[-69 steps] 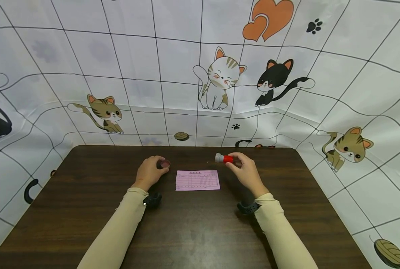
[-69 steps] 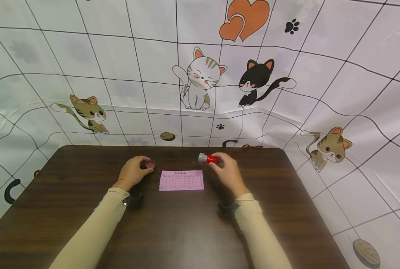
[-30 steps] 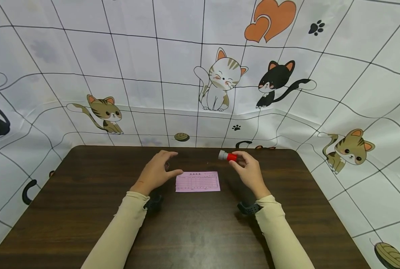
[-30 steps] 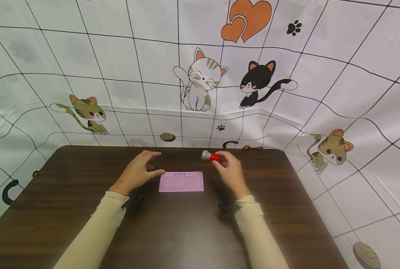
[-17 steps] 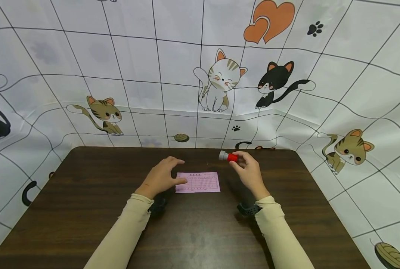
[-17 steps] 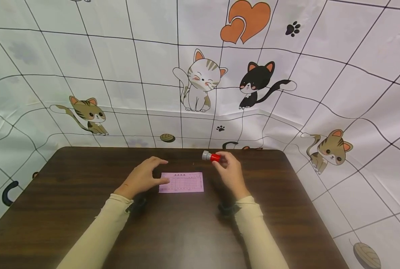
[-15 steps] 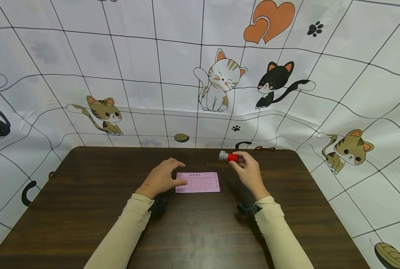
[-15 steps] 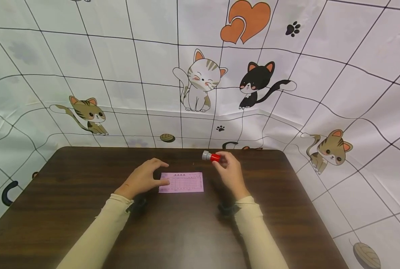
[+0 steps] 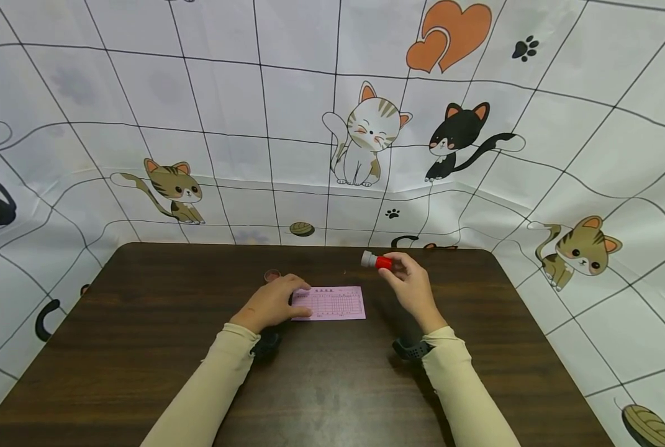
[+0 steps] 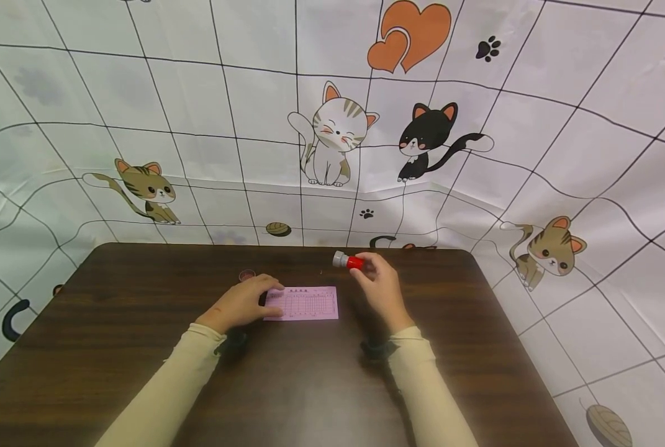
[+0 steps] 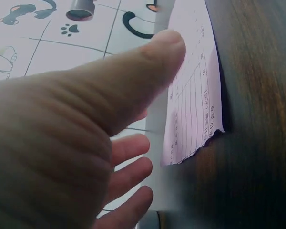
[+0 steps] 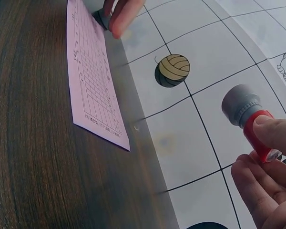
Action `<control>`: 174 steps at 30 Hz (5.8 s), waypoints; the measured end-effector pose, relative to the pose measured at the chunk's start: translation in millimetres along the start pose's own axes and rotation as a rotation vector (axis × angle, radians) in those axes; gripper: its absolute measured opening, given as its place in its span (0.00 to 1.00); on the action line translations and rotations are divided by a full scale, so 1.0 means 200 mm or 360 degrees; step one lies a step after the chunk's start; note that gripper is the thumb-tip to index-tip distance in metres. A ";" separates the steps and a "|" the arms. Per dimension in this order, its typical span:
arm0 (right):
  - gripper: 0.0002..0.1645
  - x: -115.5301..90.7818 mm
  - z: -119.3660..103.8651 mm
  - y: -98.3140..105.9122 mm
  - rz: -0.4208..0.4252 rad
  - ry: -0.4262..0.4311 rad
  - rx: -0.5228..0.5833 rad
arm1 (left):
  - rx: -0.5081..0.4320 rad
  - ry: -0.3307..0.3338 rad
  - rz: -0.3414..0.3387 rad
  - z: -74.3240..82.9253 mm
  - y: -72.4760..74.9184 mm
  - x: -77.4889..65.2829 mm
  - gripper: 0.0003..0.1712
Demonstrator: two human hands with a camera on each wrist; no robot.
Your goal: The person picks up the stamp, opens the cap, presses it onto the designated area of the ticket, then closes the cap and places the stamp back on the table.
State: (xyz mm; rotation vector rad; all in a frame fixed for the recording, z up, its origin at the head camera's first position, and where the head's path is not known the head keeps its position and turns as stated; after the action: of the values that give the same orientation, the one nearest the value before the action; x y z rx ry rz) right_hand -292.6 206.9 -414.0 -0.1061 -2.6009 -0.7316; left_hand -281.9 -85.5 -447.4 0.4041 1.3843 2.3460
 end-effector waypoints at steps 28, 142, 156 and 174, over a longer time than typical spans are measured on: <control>0.22 0.00 -0.01 -0.02 -0.0053 -0.0011 0.0046 | 0.0079 0.0019 -0.0103 0.00 -0.06 0.00 0.32; 0.14 -0.09 -0.14 -0.31 -0.0436 0.0108 -0.0243 | 0.0078 -0.0030 -0.0106 -0.02 -0.06 0.00 0.36; 0.13 -0.12 -0.14 -0.27 -0.0451 0.0181 -0.0356 | 0.0076 -0.0032 -0.0095 -0.02 -0.06 0.00 0.36; 0.15 -0.14 -0.14 -0.28 -0.0471 0.0153 -0.0333 | 0.0071 -0.0038 -0.0086 -0.01 -0.05 0.00 0.33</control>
State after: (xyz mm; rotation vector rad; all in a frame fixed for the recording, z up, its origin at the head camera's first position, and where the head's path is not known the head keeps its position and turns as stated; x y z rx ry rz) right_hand -267.6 145.4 -431.8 0.2508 -2.4685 -1.0835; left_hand -280.6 -82.4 -457.9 0.4010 1.4211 2.2634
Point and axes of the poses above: each hand's wrist, its own x-axis towards the middle knuckle, its own y-axis out of the back of the hand, z = x × y, the point moved 6 cm from there along x, towards the middle knuckle, and after that the axes turned 2 degrees about -x, right-handed, at the moved point
